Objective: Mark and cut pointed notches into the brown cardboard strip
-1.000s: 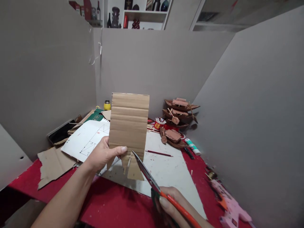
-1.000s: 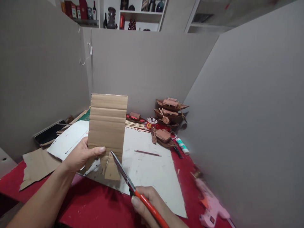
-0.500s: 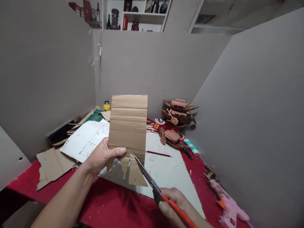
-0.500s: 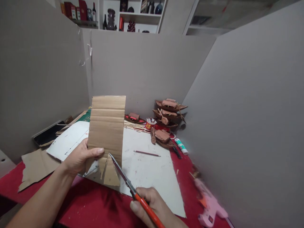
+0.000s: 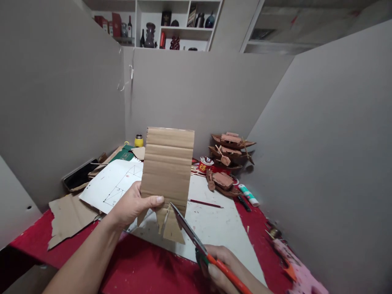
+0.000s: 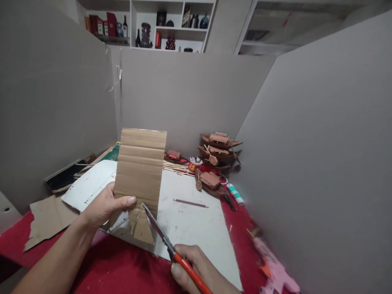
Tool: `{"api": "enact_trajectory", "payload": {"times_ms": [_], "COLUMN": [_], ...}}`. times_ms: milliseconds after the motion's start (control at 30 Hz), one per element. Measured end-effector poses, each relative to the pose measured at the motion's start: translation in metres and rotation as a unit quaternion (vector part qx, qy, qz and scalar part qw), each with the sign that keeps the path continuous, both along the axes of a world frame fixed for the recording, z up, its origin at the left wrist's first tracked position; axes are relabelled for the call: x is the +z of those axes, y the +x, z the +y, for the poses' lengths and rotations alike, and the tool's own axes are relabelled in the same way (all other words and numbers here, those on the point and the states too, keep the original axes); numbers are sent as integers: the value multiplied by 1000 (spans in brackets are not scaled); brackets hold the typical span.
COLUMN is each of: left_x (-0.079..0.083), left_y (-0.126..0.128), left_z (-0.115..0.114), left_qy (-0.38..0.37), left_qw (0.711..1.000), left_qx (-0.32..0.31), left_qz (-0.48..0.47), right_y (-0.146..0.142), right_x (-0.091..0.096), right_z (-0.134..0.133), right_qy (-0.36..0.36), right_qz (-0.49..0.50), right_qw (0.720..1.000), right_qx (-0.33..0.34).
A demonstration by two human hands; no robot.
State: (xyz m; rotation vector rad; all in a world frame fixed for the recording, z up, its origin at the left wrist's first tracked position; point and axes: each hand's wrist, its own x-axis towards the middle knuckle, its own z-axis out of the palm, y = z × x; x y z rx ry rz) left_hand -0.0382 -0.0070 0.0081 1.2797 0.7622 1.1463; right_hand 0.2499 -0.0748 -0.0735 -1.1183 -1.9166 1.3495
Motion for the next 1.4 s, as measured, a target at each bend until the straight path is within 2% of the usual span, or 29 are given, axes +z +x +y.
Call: {"api": "enact_trajectory", "payload": {"times_ms": [200, 467, 633, 733, 867, 933, 1100, 1200, 1333, 1400], "left_x": [-2, 4, 5, 3, 2, 1, -3, -4, -3, -3], "left_y": [-2, -4, -3, 1, 4, 5, 13, 20, 26, 27], "left_z": [2, -2, -3, -3, -1, 0, -2, -5, -7, -7], "left_qy": [-12, -36, -33, -7, 51, 63, 53, 46, 61, 60], "left_qw": [1000, 998, 998, 999, 983, 970, 970, 970, 964, 963], "left_qx": [-16, -47, -43, 4, 158, 212, 223, 238, 257, 261], "left_qz": [0, -29, -37, -33, -78, -102, -76, -35, -9, -4], "right_y": [-6, -10, -6, -4, -6, -8, -17, -20, -20, -19], "right_x": [10, 26, 17, 10, 9, 11, 21, 27, 35, 37], "right_z": [1, 3, 1, 6, 10, 8, 0, -1, -3, -3], "right_qy": [10, -16, -10, 13, 62, 75, 93, 120, 113, 113], "right_qz": [-3, -10, -21, -26, -71, -68, -29, -22, -2, -10], "right_qw": [1000, 997, 999, 999, 995, 993, 995, 992, 994, 993], "right_qx": [17, 70, 24, 26, -42, -68, -19, -23, 16, 14]}}
